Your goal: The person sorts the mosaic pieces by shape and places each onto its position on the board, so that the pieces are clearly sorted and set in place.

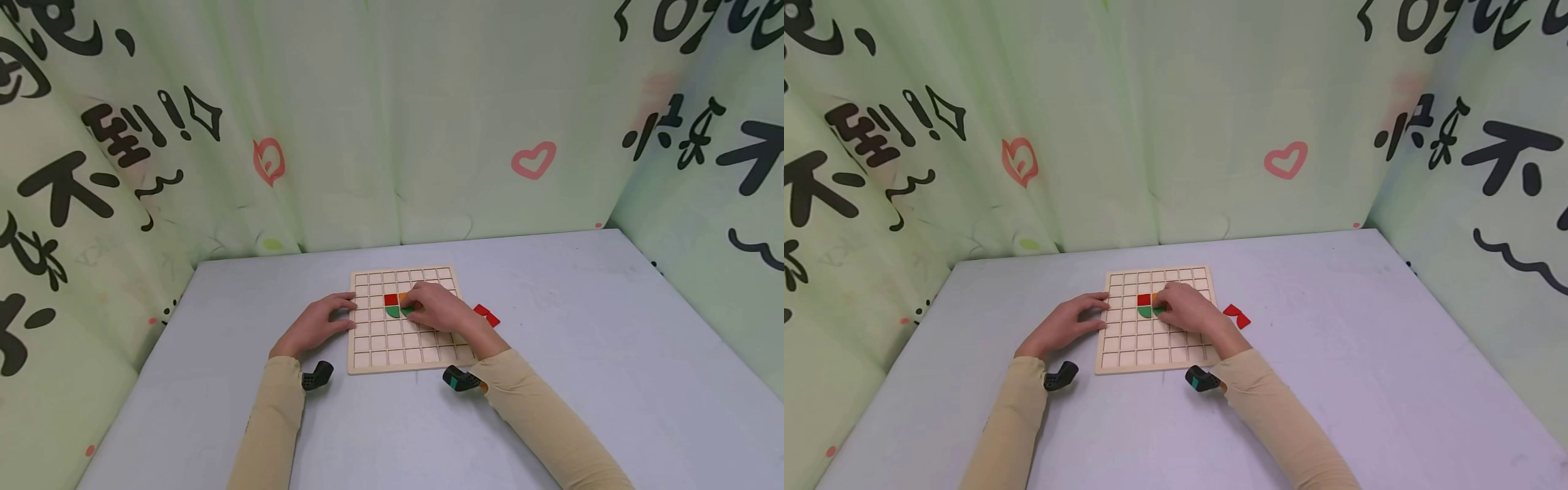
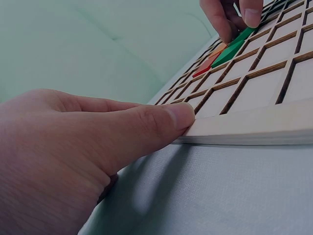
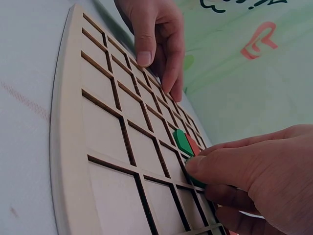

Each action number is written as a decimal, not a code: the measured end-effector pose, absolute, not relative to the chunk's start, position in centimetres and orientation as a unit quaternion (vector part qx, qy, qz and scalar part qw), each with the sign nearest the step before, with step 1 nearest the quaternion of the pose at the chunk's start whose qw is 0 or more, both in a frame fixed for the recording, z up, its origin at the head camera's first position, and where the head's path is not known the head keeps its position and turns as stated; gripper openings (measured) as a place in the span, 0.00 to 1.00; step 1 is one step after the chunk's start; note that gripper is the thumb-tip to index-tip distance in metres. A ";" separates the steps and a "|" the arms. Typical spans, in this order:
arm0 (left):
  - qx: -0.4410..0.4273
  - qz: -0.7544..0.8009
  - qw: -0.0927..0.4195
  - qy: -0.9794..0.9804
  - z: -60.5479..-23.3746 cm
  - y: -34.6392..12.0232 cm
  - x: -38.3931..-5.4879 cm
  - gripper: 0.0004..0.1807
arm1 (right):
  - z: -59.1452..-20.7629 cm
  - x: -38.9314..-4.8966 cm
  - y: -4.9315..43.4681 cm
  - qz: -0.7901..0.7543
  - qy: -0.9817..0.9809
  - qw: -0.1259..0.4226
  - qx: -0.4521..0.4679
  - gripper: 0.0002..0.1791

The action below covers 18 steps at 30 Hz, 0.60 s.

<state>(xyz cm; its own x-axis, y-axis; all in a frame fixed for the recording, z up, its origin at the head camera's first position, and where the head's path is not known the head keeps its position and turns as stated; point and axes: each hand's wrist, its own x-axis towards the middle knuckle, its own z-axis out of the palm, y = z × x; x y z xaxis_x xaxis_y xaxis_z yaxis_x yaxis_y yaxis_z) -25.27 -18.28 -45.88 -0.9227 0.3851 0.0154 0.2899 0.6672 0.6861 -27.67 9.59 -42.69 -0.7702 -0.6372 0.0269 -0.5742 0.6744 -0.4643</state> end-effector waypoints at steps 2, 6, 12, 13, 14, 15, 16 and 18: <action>0.186 0.363 0.065 0.911 -45.9 -18.3 -25.3 0.22 | -42.7 -27.6 9.6 -0.229 0.913 0.069 -0.331 0.11; 0.185 0.362 0.066 0.911 -45.8 -18.2 -25.2 0.22 | -42.7 -27.7 9.5 -0.229 0.913 0.069 -0.329 0.11; 0.182 0.365 0.067 0.910 -45.8 -18.2 -25.1 0.22 | -42.8 -27.7 9.5 -0.230 0.914 0.067 -0.327 0.11; 0.182 0.365 0.067 0.911 -45.7 -18.2 -25.1 0.22 | -42.8 -27.7 9.5 -0.230 0.914 0.066 -0.327 0.11; 0.182 0.365 0.067 0.911 -45.7 -18.2 -25.2 0.22 | -42.8 -27.7 9.5 -0.230 0.914 0.066 -0.327 0.11; 0.181 0.365 0.067 0.911 -45.8 -18.2 -25.2 0.22 | -42.8 -27.7 9.5 -0.230 0.914 0.065 -0.327 0.11; 0.181 0.364 0.068 0.911 -45.8 -18.2 -25.2 0.22 | -42.8 -27.7 9.5 -0.229 0.914 0.064 -0.327 0.12; 0.180 0.363 0.068 0.912 -45.8 -18.2 -25.2 0.22 | -42.8 -27.7 9.5 -0.228 0.914 0.062 -0.329 0.12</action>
